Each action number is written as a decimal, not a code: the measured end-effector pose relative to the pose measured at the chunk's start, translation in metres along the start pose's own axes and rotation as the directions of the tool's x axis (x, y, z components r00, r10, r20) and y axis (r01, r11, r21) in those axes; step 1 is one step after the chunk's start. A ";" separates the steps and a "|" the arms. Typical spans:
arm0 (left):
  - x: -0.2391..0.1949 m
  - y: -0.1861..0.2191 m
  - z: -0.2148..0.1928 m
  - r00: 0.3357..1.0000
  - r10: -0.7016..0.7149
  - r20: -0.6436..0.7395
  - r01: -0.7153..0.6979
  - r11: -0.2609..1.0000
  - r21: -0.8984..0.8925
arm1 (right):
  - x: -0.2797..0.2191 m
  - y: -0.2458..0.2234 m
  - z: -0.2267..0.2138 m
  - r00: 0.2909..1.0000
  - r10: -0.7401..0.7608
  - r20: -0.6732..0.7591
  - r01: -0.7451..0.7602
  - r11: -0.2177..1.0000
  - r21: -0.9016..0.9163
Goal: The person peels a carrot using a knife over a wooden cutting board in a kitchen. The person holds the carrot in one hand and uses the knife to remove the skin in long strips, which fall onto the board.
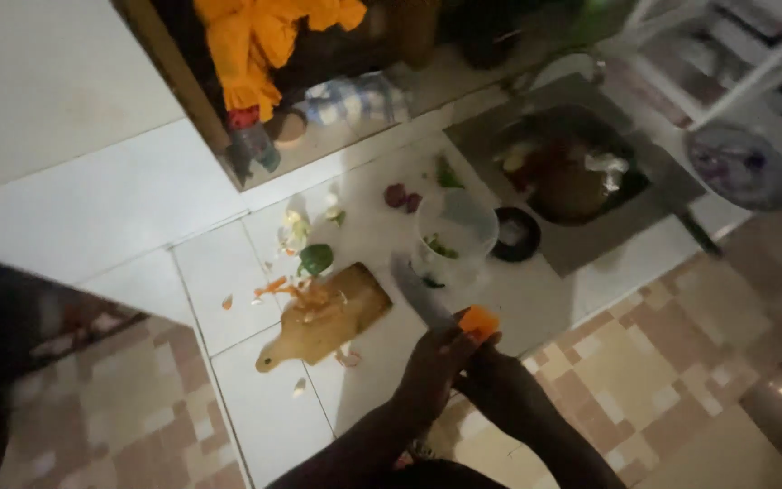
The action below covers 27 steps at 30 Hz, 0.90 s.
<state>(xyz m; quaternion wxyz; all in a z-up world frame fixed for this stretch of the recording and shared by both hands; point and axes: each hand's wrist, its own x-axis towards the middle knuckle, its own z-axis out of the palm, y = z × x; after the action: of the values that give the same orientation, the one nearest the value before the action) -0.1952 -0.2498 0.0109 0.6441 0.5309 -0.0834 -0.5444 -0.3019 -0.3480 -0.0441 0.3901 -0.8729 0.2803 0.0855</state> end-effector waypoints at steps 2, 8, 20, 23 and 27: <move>0.056 -0.028 0.004 0.950 0.304 0.072 -0.308 0.950 0.046 | 0.034 0.059 0.006 0.994 -0.065 -0.091 0.036 0.954 -0.297; 0.094 0.027 0.045 0.969 0.240 -0.054 -0.246 0.934 -0.259 | 0.062 0.030 -0.065 1.000 -0.024 0.000 0.023 0.966 -0.259; 0.125 0.036 0.048 0.828 0.553 -0.087 -0.555 0.790 -0.263 | 0.103 0.035 -0.135 0.978 -0.152 0.141 0.154 0.988 -0.004; 0.127 0.045 0.043 0.836 0.548 -0.021 -0.546 0.836 0.057 | 0.163 0.099 -0.116 0.440 -0.896 -0.058 0.349 0.230 -0.909; 0.149 0.038 0.039 0.913 0.394 -0.108 -0.399 0.799 -0.450 | 0.131 0.020 -0.189 0.932 -0.221 -0.286 0.238 0.971 0.024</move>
<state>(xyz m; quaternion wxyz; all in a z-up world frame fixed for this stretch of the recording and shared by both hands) -0.1400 -0.3971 -0.0130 0.8515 0.3352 -0.0575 -0.3990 -0.2180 -0.5518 0.0235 0.3788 -0.8912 0.2313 -0.0936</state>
